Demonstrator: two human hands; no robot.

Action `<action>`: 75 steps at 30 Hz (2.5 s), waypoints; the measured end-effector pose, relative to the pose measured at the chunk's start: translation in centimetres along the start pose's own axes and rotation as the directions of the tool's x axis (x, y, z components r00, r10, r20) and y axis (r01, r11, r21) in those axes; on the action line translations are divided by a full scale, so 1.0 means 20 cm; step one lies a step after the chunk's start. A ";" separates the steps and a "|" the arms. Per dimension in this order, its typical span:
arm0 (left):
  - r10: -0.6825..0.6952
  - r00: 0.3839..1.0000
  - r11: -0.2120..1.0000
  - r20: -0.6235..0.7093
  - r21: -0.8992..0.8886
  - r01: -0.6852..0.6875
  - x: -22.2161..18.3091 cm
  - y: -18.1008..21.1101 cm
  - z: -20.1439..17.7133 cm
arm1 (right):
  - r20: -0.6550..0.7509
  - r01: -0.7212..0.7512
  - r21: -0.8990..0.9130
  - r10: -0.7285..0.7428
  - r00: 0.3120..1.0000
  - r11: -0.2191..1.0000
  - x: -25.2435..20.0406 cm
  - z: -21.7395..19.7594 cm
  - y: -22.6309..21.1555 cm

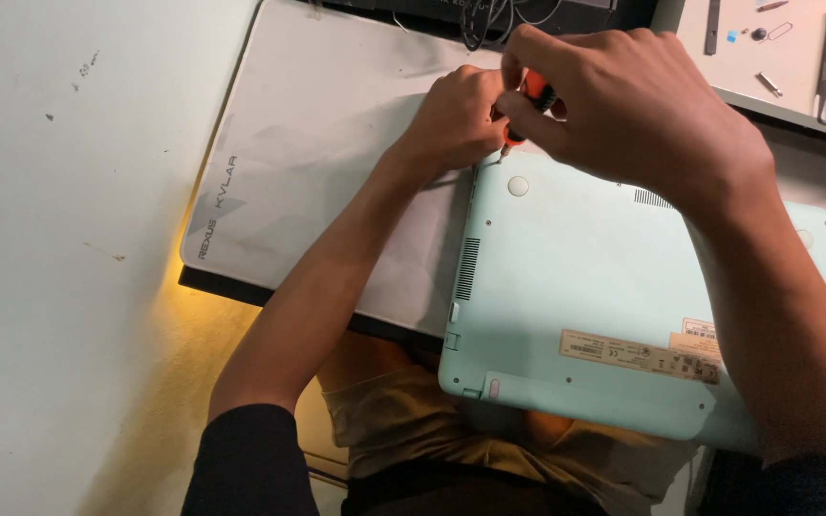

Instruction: Removing screws from the back cover of a laptop using a screwdriver

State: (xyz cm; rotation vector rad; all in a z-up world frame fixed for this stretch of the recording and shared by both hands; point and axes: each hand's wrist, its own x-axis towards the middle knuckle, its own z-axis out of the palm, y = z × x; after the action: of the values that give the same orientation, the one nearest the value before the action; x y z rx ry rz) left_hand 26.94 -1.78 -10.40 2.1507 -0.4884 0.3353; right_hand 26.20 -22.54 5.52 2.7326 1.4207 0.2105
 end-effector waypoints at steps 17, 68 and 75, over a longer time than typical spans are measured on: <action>0.020 0.999 1.000 0.036 -0.019 -0.019 0.00 0.04 -0.04 | -0.104 0.023 -0.014 -0.025 0.994 1.000 0.00 0.05 0.01; 0.033 0.873 0.948 0.487 -0.293 0.127 0.01 0.07 -0.32 | -0.132 0.075 -0.065 -0.083 0.988 0.995 0.00 0.01 0.02; 0.099 0.857 0.891 0.506 -0.429 0.150 0.00 0.05 -0.31 | -0.158 0.146 -0.005 -0.145 0.977 0.989 -0.04 -0.06 0.10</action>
State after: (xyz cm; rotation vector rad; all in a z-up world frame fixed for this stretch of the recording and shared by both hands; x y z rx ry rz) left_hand 26.19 2.67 -6.11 1.7551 -0.7560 -0.3697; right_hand 27.18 -24.32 6.79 2.6531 1.6559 0.4243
